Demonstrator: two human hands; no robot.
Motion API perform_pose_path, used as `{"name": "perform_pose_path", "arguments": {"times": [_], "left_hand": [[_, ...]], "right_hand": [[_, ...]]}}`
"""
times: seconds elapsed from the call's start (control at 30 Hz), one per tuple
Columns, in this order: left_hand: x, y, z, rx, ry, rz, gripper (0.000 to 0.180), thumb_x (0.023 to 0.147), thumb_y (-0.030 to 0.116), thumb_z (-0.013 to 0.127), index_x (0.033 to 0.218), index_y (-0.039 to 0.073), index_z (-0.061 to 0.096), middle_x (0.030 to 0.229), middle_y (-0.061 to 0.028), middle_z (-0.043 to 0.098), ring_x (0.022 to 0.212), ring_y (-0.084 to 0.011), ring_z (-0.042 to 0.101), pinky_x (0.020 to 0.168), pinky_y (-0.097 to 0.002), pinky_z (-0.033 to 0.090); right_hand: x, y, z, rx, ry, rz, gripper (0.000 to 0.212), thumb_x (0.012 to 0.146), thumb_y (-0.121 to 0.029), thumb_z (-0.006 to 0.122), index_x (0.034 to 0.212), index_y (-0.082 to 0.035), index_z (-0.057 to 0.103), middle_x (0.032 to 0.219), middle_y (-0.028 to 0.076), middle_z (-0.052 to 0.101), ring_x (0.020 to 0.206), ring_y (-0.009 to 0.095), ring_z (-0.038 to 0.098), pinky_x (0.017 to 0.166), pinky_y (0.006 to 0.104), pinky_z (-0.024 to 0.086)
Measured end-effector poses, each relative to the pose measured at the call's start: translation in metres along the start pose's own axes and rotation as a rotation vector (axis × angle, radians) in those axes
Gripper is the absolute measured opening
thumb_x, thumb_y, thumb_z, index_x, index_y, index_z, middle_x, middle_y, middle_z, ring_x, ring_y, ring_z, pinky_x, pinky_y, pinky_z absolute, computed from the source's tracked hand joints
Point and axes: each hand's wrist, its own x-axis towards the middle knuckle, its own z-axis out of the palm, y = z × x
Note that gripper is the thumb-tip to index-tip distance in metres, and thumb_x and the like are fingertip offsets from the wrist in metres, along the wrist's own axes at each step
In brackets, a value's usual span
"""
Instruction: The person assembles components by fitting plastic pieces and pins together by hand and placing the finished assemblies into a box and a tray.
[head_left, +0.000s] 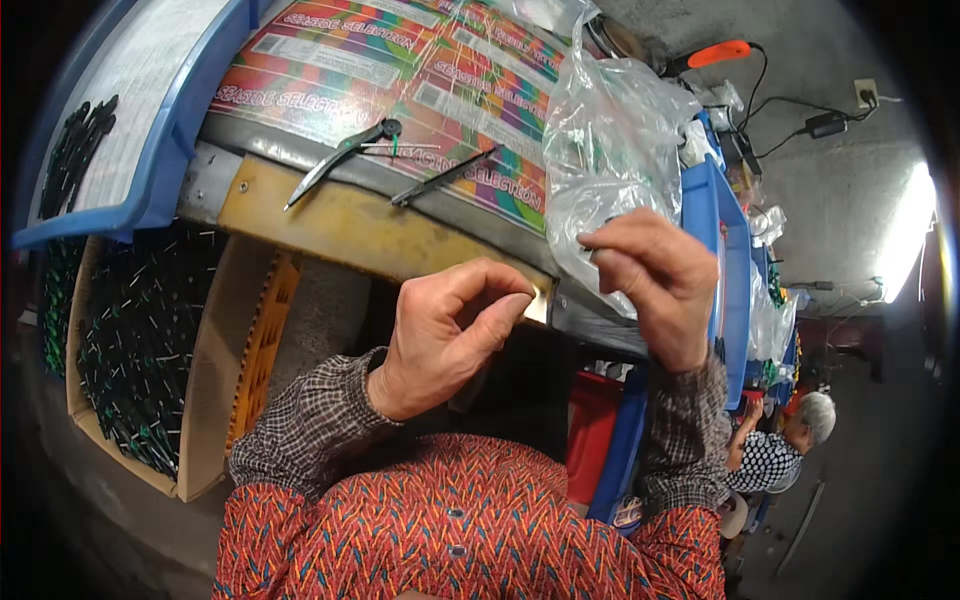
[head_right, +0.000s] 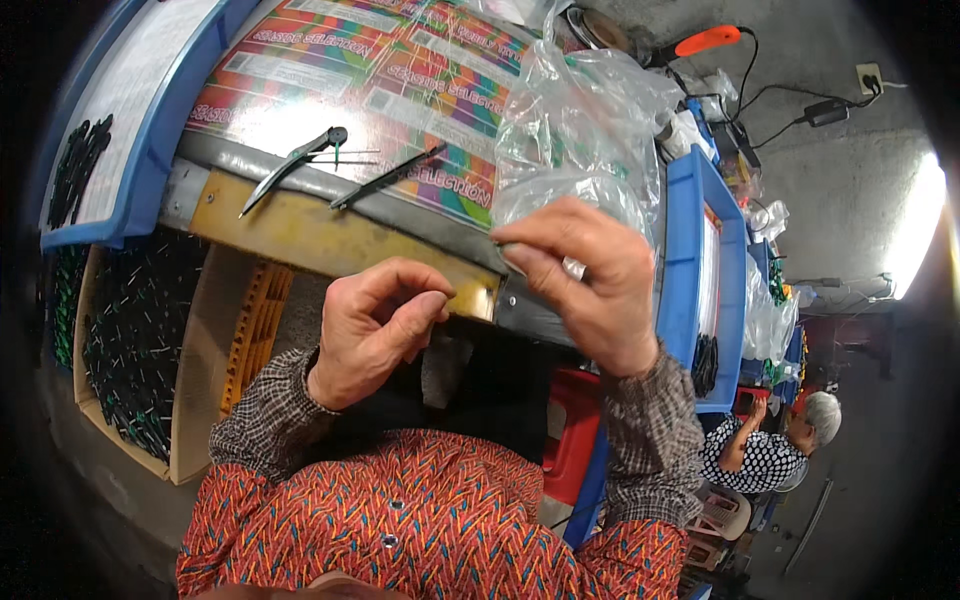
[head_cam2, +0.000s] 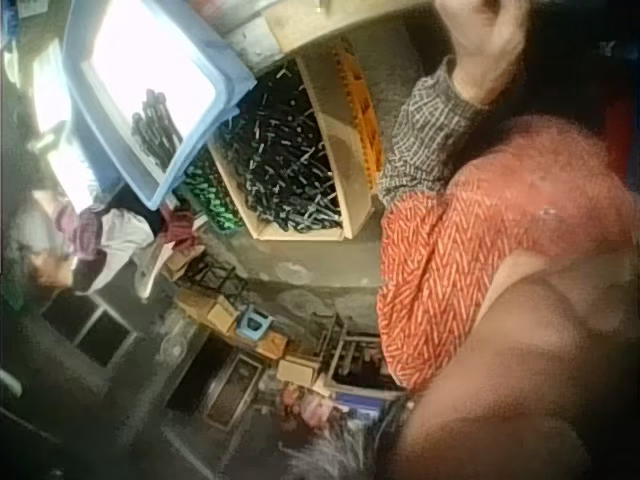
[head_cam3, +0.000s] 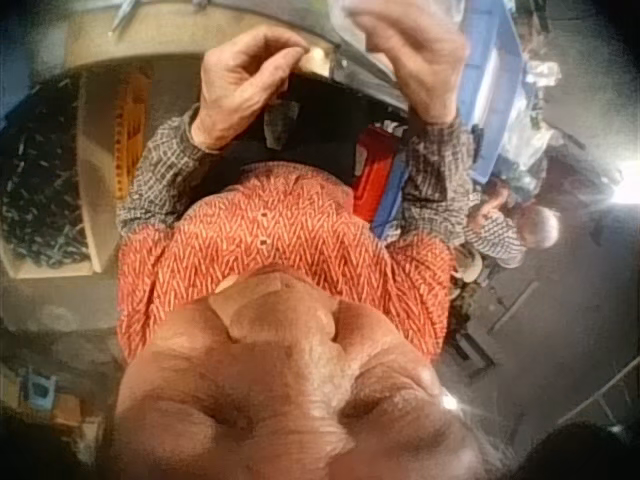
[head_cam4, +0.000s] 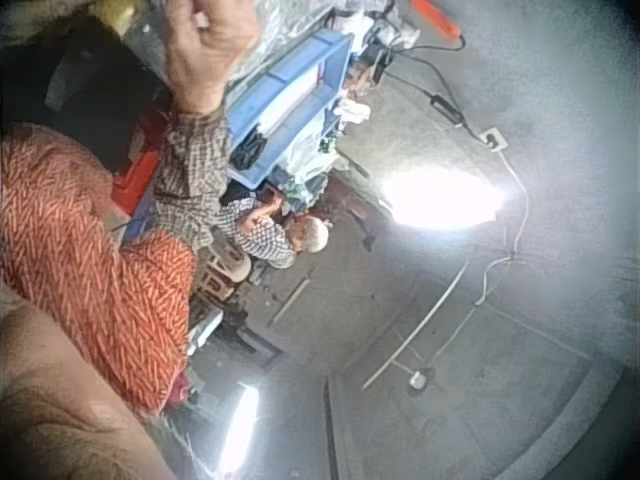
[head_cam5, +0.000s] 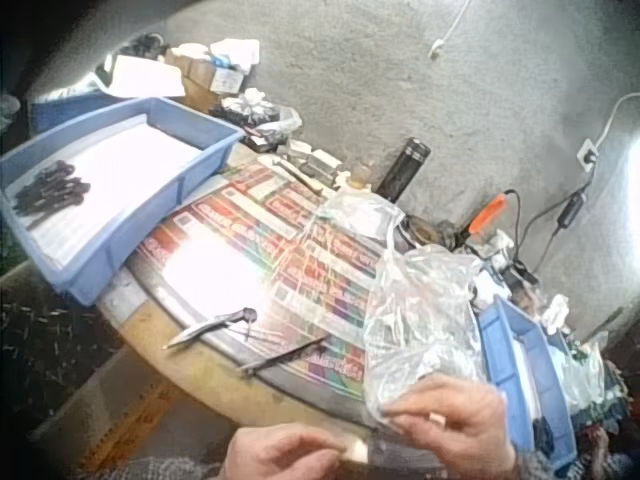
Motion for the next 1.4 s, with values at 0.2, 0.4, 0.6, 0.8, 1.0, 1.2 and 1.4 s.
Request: {"name": "perform_pose_path", "arguments": {"times": [0.2,0.4,0.6,0.8,1.0,1.2,1.4], "left_hand": [[-0.018,-0.009,0.012,-0.4,-0.077,-0.261,0.018,0.094,0.014,0.057,0.105,0.0,0.06,0.079,-0.0024,0.061,0.057,-0.0036,0.053,0.046,-0.0167,0.042],[-0.035,-0.026,0.019,-0.713,-0.093,-0.442,0.015,0.093,0.015,0.059,0.1,0.002,0.058,0.078,-0.0035,0.059,0.055,-0.0038,0.049,0.045,-0.0192,0.042],[-0.037,-0.033,0.034,-0.687,-0.067,-0.494,0.012,0.094,0.016,0.059,0.099,0.005,0.058,0.076,-0.0027,0.059,0.05,-0.0038,0.043,0.044,-0.0196,0.037],[-0.034,-0.031,0.045,-0.585,-0.024,-0.469,0.01,0.093,0.012,0.059,0.098,0.004,0.058,0.074,-0.003,0.059,0.049,-0.0046,0.044,0.042,-0.021,0.039],[-0.036,-0.038,0.053,-0.582,-0.032,-0.475,0.011,0.093,0.013,0.059,0.098,0.003,0.058,0.074,-0.0041,0.06,0.05,-0.0051,0.046,0.042,-0.0215,0.041],[-0.041,-0.047,0.061,-0.606,-0.015,-0.489,0.012,0.093,0.015,0.058,0.097,0.003,0.057,0.074,-0.0036,0.06,0.05,-0.0049,0.046,0.043,-0.021,0.042],[-0.042,-0.056,0.061,-0.431,0.008,-0.43,0.012,0.094,0.013,0.057,0.096,0.001,0.056,0.073,-0.0046,0.058,0.05,-0.0048,0.045,0.042,-0.0212,0.042]], "right_hand": [[-0.055,0.005,0.036,-0.105,0.051,-0.157,0.022,0.077,-0.001,0.07,0.099,-0.004,0.07,0.079,0.01,0.062,0.065,0.019,0.061,0.057,0.0283,0.047],[-0.089,0.02,0.06,-0.241,0.192,-0.312,0.028,0.072,0.004,0.071,0.1,-0.001,0.069,0.08,0.011,0.063,0.065,0.022,0.062,0.056,0.0276,0.048],[-0.105,0.034,0.069,-0.151,0.331,-0.313,0.031,0.07,0.006,0.071,0.1,0.001,0.068,0.081,0.012,0.064,0.067,0.024,0.065,0.058,0.0297,0.051],[-0.109,0.044,0.065,-0.022,0.406,-0.273,0.022,0.07,0.008,0.069,0.091,0.001,0.066,0.079,0.013,0.065,0.069,0.025,0.066,0.061,0.0309,0.053],[-0.121,0.058,0.065,0.051,0.406,-0.262,0.024,0.068,0.008,0.069,0.092,0.001,0.065,0.079,0.013,0.064,0.068,0.026,0.066,0.06,0.031,0.052],[-0.13,0.064,0.067,0.057,0.399,-0.25,0.026,0.067,0.008,0.07,0.092,0.001,0.065,0.08,0.013,0.064,0.068,0.026,0.065,0.059,0.0311,0.052],[-0.139,0.058,0.072,-0.121,0.394,-0.261,0.022,0.069,0.008,0.071,0.09,0.003,0.066,0.081,0.016,0.065,0.069,0.025,0.066,0.061,0.0299,0.053]]}}
